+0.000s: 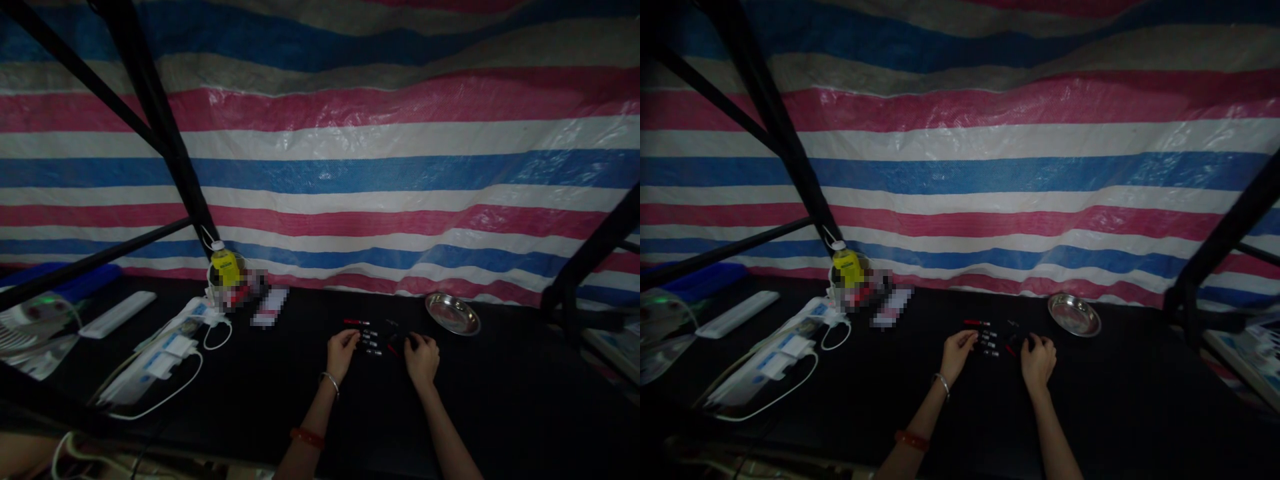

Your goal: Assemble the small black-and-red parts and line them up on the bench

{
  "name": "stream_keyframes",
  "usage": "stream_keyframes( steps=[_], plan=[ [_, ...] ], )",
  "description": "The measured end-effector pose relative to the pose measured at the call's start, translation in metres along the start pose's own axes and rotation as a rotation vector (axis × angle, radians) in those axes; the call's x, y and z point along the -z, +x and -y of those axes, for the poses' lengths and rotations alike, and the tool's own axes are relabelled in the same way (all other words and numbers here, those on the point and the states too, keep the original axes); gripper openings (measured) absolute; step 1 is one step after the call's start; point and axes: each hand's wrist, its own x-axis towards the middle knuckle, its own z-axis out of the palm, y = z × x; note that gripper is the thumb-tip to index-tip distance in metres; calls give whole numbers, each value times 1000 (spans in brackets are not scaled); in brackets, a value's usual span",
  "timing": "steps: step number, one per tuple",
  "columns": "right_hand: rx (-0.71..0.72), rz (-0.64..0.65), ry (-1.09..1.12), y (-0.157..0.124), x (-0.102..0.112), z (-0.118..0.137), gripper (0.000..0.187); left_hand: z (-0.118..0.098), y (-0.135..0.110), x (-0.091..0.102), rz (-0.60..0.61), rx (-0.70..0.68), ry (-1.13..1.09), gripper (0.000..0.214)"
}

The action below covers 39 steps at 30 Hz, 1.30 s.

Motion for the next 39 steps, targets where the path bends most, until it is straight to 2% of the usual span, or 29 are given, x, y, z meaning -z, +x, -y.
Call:
stream_keyframes(
  steps=[6, 10, 14, 18, 22, 28, 35, 39],
  plan=[
    [-19, 13, 64, 5, 8, 7, 30, -3, -1, -3, -71, 2, -72, 33],
    [44, -21, 128, -3, 17, 29, 32, -2, -3, -4, -114, -32, -84, 27],
    [314, 43, 474, -27, 15, 69, 27, -2, -2, -5, -181, -62, -89, 26],
    [321, 127, 717, -47, 3, 104, 30, -4, -2, -5, -162, -60, -74, 28],
    [187, 148, 853, -54, -3, 121, 24, -5, -1, -2, -153, -95, -73, 30],
    [-52, 297, 955, -59, -7, 113, 25, -9, 0, 3, -247, -58, -120, 30],
    [-340, 324, 1150, -47, -10, 110, 35, -13, -3, 2, -80, -34, -109, 29],
    [-447, 315, 1218, -41, -12, 106, 40, -13, -3, 1, -72, -44, -83, 28]
  ],
)
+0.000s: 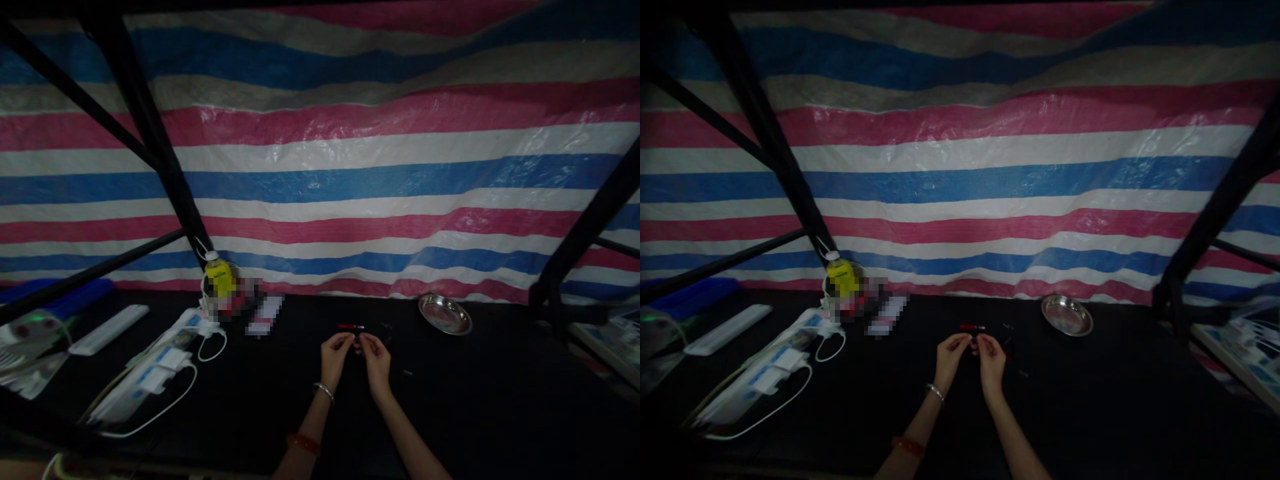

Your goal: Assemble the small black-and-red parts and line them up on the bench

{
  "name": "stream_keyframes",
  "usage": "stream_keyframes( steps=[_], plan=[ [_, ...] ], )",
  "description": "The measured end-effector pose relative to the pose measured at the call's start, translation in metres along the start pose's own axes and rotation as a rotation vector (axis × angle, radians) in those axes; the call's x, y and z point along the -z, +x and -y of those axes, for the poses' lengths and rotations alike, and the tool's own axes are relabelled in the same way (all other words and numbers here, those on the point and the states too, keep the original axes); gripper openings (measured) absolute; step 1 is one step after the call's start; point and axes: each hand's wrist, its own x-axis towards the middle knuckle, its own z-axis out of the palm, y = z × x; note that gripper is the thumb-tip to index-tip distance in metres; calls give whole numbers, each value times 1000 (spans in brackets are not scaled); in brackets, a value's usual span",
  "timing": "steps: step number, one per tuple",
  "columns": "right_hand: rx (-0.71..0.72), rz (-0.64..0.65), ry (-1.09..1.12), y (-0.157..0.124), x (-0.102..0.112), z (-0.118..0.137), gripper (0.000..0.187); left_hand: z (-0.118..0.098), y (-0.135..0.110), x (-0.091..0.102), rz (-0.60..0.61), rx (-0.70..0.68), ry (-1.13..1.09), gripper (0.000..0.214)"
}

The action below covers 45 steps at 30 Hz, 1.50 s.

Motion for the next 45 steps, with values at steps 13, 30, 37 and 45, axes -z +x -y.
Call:
stream_keyframes(
  steps=[13, 30, 37, 45],
  plan=[
    [-89, -25, 58, 4, 5, 2, 40, 0, -1, 0, 41, -3, 17, 25],
    [-114, -39, 97, 5, 8, 3, 40, 3, 1, 1, 34, -28, 94, 23],
    [-88, 20, 21, 3, 5, 3, 37, 4, 0, 1, 90, -39, 125, 21],
    [-106, 78, 0, 2, -1, 0, 41, 7, 1, 2, 33, -183, 197, 16]
  ],
)
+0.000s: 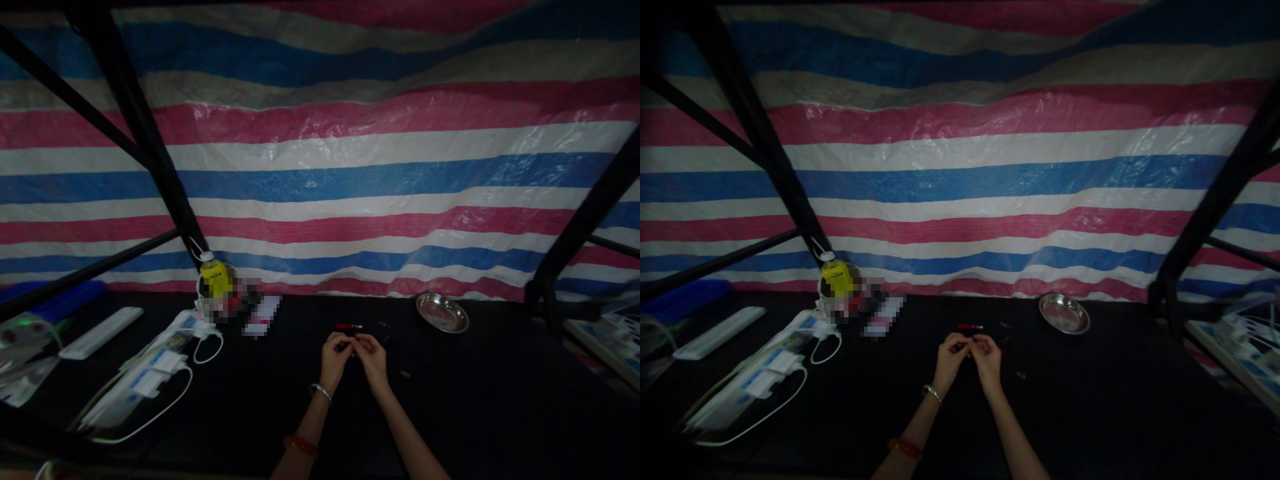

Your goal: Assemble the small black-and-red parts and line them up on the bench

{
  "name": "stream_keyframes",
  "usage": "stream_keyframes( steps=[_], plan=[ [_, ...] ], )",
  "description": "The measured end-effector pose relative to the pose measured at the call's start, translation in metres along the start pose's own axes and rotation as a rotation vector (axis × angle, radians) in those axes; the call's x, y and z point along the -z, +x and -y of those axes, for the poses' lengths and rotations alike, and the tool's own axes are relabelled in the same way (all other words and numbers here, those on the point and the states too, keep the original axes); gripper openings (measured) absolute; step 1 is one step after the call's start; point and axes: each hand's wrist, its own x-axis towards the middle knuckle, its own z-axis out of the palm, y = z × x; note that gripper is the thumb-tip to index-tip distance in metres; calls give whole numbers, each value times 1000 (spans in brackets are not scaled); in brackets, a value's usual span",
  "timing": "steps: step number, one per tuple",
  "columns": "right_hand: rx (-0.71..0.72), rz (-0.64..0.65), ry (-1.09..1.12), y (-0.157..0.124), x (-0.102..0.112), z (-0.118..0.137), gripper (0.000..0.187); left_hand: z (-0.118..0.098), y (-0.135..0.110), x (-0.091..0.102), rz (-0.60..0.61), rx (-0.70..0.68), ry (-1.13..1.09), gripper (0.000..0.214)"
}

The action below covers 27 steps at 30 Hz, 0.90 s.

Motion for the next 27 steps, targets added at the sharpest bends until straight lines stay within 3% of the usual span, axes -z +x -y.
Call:
stream_keyframes(
  steps=[6, 10, 15, 23, 27],
  plan=[
    [49, -80, 16, 3, 4, -4, 39, -3, -2, -3, 38, 2, 88, 15],
    [105, -217, 8, 7, 11, -5, 45, -5, -3, -5, 42, 6, 182, 19],
    [183, -391, -78, 12, 21, -8, 52, -6, -5, -4, 150, -26, 298, 18],
    [218, -422, -224, 13, 24, -11, 57, -5, -7, -5, 246, -23, 424, 15],
    [245, -444, -226, 15, 26, -13, 55, -4, -6, -5, 222, -20, 376, 11]
  ],
)
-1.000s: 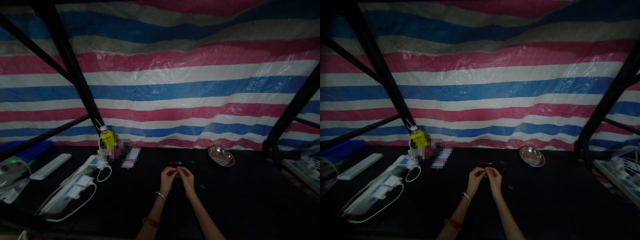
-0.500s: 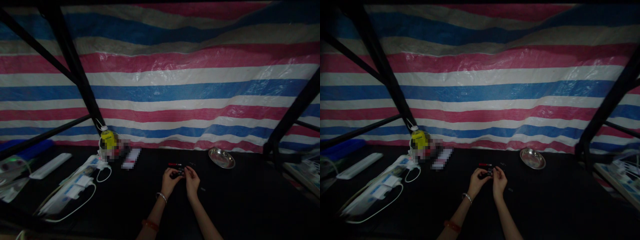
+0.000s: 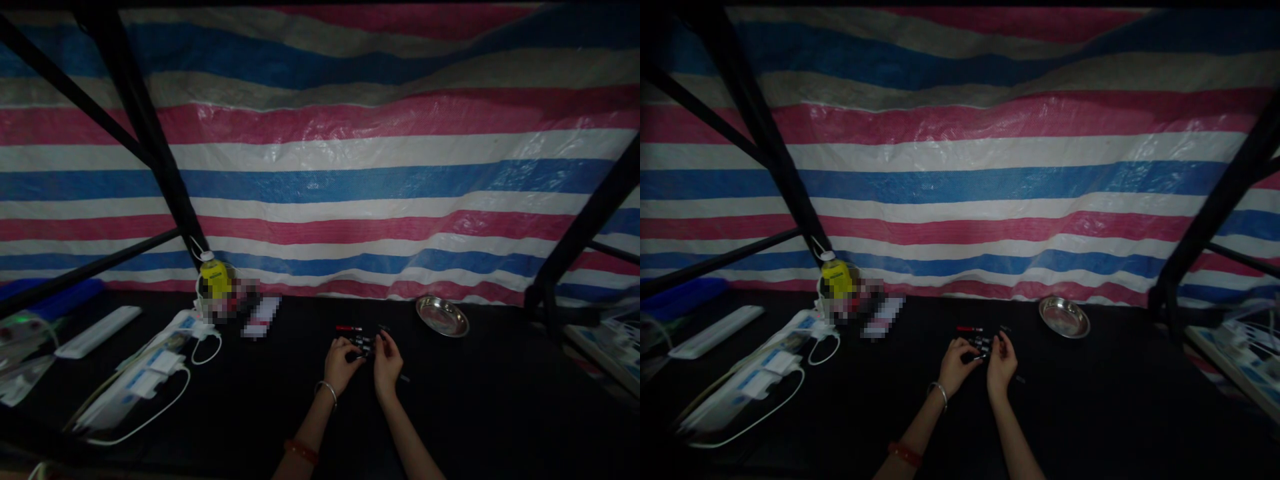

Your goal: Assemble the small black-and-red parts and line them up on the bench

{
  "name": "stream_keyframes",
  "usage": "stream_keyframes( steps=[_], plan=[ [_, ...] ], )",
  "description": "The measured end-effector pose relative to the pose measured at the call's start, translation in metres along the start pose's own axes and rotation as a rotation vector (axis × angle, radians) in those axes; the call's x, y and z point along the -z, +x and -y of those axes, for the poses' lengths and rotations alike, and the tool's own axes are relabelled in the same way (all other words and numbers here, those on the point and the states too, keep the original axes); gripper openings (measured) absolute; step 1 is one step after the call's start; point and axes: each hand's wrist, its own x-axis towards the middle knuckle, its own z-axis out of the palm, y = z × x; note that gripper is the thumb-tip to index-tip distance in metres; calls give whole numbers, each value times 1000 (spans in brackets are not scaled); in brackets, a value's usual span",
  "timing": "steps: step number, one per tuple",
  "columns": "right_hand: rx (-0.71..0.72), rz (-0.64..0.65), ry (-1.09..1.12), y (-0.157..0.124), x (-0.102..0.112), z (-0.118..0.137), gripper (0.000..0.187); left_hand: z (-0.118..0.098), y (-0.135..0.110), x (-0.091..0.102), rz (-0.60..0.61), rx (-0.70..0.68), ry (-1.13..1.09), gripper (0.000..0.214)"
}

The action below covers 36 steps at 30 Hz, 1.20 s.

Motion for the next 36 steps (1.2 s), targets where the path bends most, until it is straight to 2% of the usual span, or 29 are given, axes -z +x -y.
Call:
stream_keyframes(
  steps=[6, 12, 17, 22, 29, 36],
  plan=[
    [19, -12, 90, 2, 1, 1, 55, 3, 3, 0, -119, 19, -169, 7],
    [6, 63, 140, -2, 0, 8, 52, 2, 3, 2, -134, 11, -256, 11],
    [19, 32, 174, -1, -1, 9, 56, 0, 2, 4, -137, 17, -278, 15],
    [13, 89, 92, -1, 0, 12, 49, 1, 4, 5, -139, 19, -291, 17],
    [219, 217, -31, -10, 1, 24, 35, 2, 4, 5, -144, 72, -371, 20],
    [282, 329, -6, -17, -1, 24, 34, 2, 4, 4, -122, 121, -500, 30]
  ],
)
